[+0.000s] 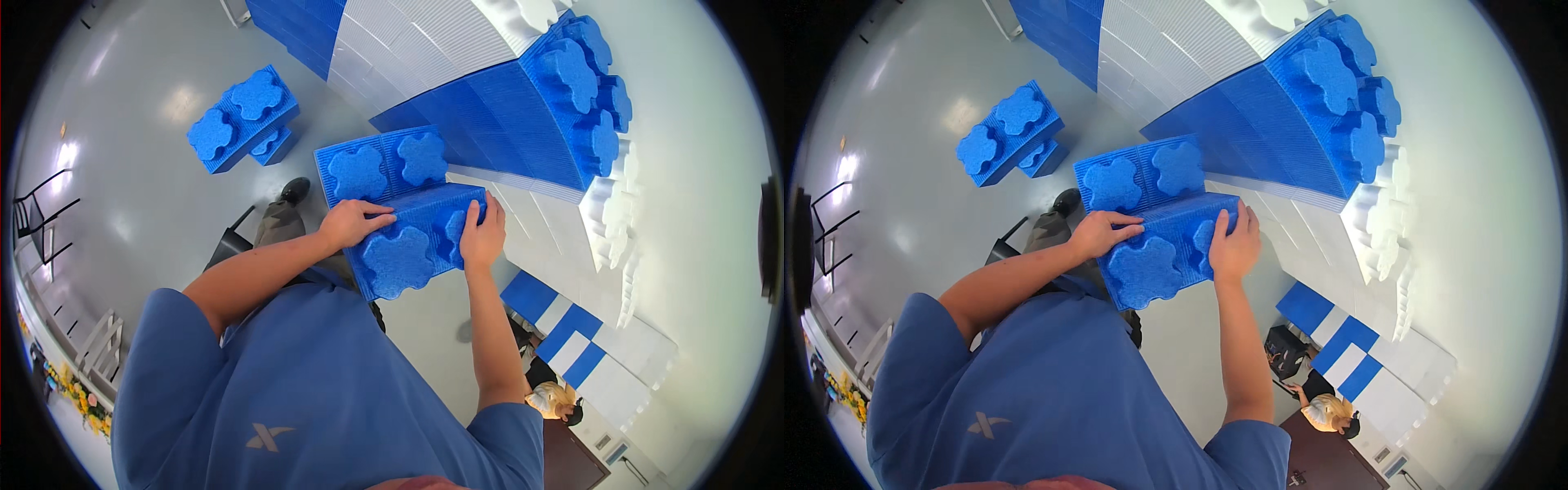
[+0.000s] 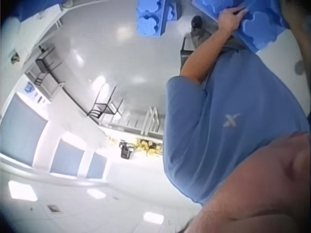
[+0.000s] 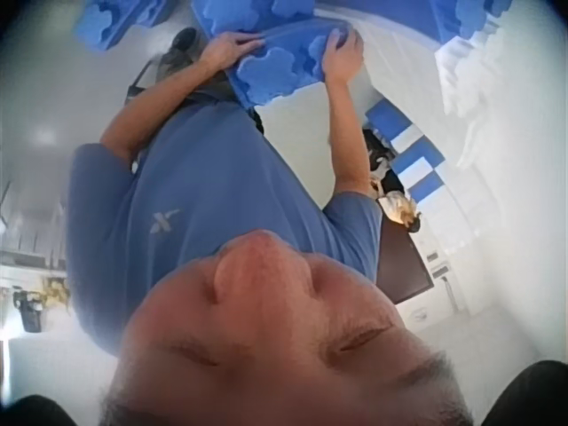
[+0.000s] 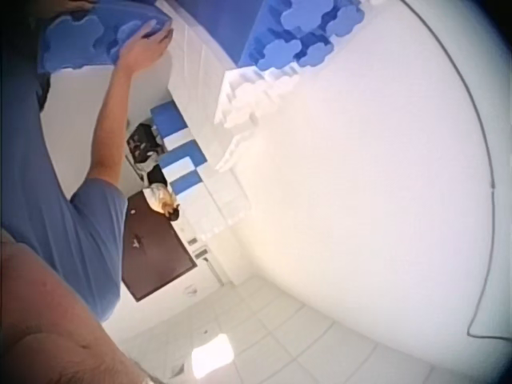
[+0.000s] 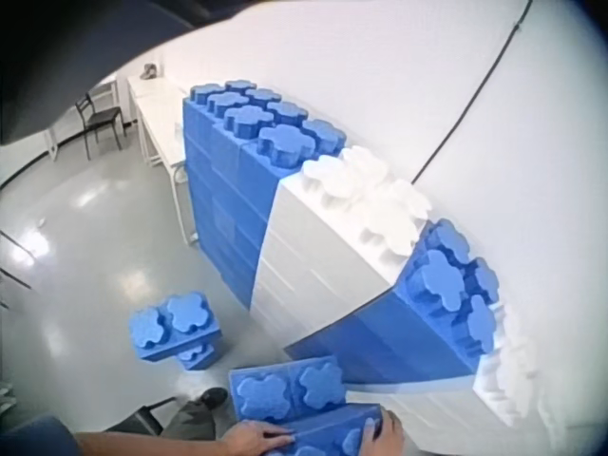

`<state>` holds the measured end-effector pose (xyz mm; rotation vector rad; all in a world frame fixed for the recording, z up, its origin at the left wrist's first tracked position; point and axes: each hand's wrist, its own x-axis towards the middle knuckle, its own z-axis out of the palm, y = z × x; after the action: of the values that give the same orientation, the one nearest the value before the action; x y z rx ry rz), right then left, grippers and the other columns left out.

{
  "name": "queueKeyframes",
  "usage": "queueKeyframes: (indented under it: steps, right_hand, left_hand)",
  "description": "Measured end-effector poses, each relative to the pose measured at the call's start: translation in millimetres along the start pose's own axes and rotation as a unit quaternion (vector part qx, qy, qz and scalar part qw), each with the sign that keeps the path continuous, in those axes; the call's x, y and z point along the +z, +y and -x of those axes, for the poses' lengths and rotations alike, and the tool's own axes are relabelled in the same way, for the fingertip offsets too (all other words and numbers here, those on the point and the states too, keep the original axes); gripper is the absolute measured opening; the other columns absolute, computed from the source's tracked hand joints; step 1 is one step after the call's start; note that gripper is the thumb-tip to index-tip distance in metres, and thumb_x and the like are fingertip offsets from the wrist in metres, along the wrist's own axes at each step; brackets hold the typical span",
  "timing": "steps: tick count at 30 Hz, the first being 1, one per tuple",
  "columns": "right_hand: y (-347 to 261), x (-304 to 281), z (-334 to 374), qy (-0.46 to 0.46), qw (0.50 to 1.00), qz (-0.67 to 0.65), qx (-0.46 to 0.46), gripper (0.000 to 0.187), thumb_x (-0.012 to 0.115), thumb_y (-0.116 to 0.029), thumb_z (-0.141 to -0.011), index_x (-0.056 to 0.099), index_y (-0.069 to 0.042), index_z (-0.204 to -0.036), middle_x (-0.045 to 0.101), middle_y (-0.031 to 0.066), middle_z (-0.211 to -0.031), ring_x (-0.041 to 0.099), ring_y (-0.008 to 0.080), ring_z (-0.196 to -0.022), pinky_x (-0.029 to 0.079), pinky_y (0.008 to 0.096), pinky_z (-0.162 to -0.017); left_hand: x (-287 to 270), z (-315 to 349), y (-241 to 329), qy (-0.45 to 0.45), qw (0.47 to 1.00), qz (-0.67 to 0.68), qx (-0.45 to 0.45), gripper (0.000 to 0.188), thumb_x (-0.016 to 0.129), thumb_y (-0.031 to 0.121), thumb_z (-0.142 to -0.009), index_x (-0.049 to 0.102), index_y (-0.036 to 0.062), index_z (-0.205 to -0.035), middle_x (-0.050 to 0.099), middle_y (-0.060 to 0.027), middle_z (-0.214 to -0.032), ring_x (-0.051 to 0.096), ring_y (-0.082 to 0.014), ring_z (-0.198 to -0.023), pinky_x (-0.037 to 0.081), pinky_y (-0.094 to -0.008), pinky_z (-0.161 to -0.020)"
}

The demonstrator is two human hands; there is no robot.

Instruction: Assembling large blue and white plastic blocks to form a structure.

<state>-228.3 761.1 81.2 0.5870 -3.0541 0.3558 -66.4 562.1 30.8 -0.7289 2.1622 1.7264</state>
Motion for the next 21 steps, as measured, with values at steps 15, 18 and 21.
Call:
queueKeyframes:
  steps: [15,18,21]
  right_hand:
    - [10,2,8,0.063,0.992,-0.102,-0.031,0.033,0.052,-0.027,-0.092,0.06,-0.005,-0.114,0.061,0.0171,-0.114,0.059,0.0371,-0.103,0.046,0.0444,-0.087]
    - [18,8,6,0.054,0.993,-0.107,-0.005,0.03,0.053,-0.024,-0.09,0.061,-0.004,-0.111,0.062,0.0193,-0.109,0.059,0.0386,-0.1,0.047,0.0449,-0.086]
    - [6,8,9,0.042,0.997,-0.07,-0.009,0.033,0.054,-0.027,-0.09,0.059,-0.005,-0.114,0.06,0.0166,-0.114,0.058,0.0365,-0.102,0.045,0.0445,-0.086]
  left_hand:
    - [36,33,63,0.12,0.888,-0.253,0.365,0.041,0.067,0.04,-0.079,0.064,0.0196,-0.114,0.054,-0.0169,-0.126,0.054,-0.0327,-0.113,0.042,-0.0448,-0.096]
    - [46,24,64,0.072,0.89,-0.288,0.346,0.041,0.067,0.04,-0.077,0.064,0.0237,-0.115,0.055,-0.0144,-0.126,0.054,-0.0308,-0.114,0.043,-0.0439,-0.094]
    - [40,32,55,0.082,0.909,-0.277,0.302,0.037,0.067,0.037,-0.078,0.065,0.0284,-0.114,0.056,-0.0098,-0.123,0.056,-0.0274,-0.111,0.045,-0.0398,-0.09]
